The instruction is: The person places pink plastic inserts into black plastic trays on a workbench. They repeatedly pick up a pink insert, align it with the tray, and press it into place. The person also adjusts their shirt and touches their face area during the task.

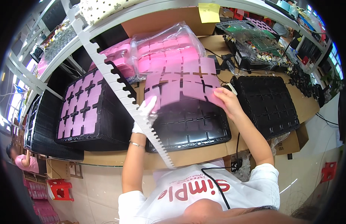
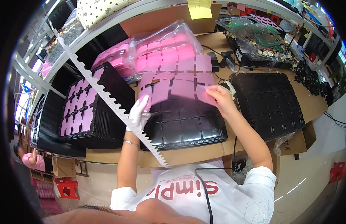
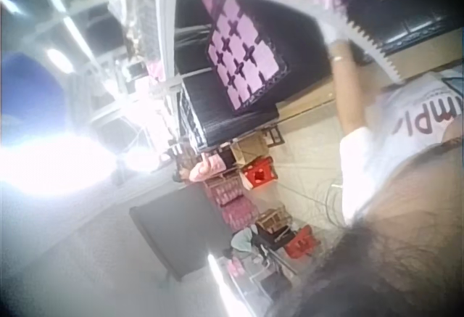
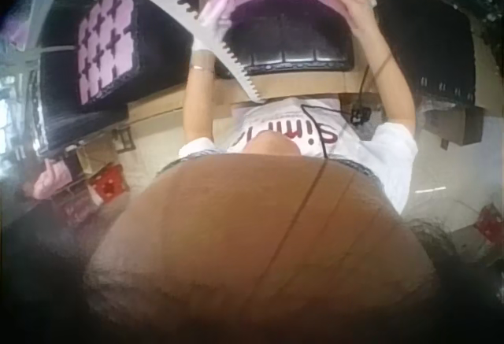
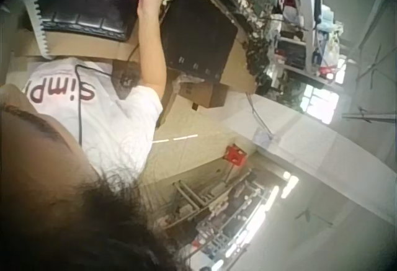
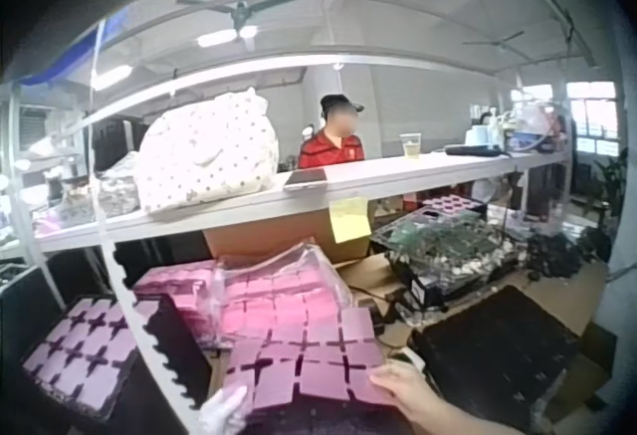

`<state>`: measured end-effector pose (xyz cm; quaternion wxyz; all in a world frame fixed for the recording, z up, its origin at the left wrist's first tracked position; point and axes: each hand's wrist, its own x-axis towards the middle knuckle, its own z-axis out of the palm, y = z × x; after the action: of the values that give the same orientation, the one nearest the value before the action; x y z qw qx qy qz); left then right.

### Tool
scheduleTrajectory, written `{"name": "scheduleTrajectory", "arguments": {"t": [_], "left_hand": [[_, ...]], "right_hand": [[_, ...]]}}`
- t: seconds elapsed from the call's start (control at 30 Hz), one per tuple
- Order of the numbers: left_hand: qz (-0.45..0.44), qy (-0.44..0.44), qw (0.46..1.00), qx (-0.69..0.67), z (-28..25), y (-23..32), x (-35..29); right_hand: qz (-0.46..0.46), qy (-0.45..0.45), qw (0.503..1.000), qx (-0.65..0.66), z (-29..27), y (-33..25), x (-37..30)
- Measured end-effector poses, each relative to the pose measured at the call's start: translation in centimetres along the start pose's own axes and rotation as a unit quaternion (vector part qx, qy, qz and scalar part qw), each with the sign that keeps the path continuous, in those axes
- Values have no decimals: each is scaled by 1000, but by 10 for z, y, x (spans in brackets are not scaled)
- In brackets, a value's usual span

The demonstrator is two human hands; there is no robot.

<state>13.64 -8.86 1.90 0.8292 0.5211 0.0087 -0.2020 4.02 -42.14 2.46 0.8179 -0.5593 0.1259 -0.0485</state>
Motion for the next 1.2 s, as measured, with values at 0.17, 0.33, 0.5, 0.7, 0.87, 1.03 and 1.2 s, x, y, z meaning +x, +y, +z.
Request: {"name": "scheduleTrajectory", "arguments": {"t": [0.17, 0.33, 0.5, 0.7, 0.87, 1.03, 1.2], "left_hand": [[32, 106, 965, 239, -17, -6, -48], [96, 164, 864, 466, -26, -32, -87], [101, 175, 842, 500, -38, -53, -95], [131, 152, 793, 575, -42, -58, -102], [119, 138, 767, 615, -46, -56, -102], [54, 154, 812, 560, -31, -42, -99], [16, 144, 908, 392, -22, -34, -103]], "right_hand": [[-31, 17, 986, -166, -15, 38, -35], [-109, 69, 945, -300, -27, 78, -53], [-140, 108, 935, -307, -29, 89, -53], [-150, 134, 921, -333, -29, 83, -52], [-137, 90, 898, -409, -31, 81, -54], [-79, 86, 921, -371, -25, 63, -59], [8, 13, 977, -211, -26, 44, -75]]}}
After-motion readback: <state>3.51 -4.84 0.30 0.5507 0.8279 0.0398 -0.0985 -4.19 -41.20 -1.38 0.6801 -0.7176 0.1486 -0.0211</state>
